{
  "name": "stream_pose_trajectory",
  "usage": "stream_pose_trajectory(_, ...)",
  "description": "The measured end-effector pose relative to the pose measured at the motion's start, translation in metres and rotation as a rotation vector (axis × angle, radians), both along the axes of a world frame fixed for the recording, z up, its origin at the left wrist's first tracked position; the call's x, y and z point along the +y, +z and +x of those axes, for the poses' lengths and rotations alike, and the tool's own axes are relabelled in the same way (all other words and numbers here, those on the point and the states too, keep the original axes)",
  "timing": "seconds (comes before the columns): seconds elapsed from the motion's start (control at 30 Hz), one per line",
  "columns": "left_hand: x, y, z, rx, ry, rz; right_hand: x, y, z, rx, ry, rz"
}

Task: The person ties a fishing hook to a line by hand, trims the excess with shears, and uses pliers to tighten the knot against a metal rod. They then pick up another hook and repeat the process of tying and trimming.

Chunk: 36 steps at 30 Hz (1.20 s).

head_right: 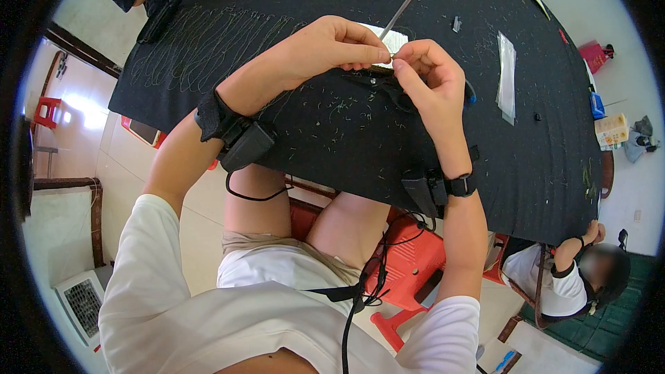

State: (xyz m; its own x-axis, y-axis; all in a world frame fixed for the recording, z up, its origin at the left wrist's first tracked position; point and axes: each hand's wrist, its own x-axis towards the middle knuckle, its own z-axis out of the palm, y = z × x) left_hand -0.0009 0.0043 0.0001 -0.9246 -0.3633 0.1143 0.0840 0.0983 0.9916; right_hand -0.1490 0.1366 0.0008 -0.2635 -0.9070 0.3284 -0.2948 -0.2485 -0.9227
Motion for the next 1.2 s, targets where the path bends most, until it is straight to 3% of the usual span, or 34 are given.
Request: stream_pose_trajectory(1.2, -0.0008, -0.0023, -0.0029, -0.022, 0.049, 0.066, -0.0012, 0.0006, 0.0024, 0.031, -0.045, -0.018)
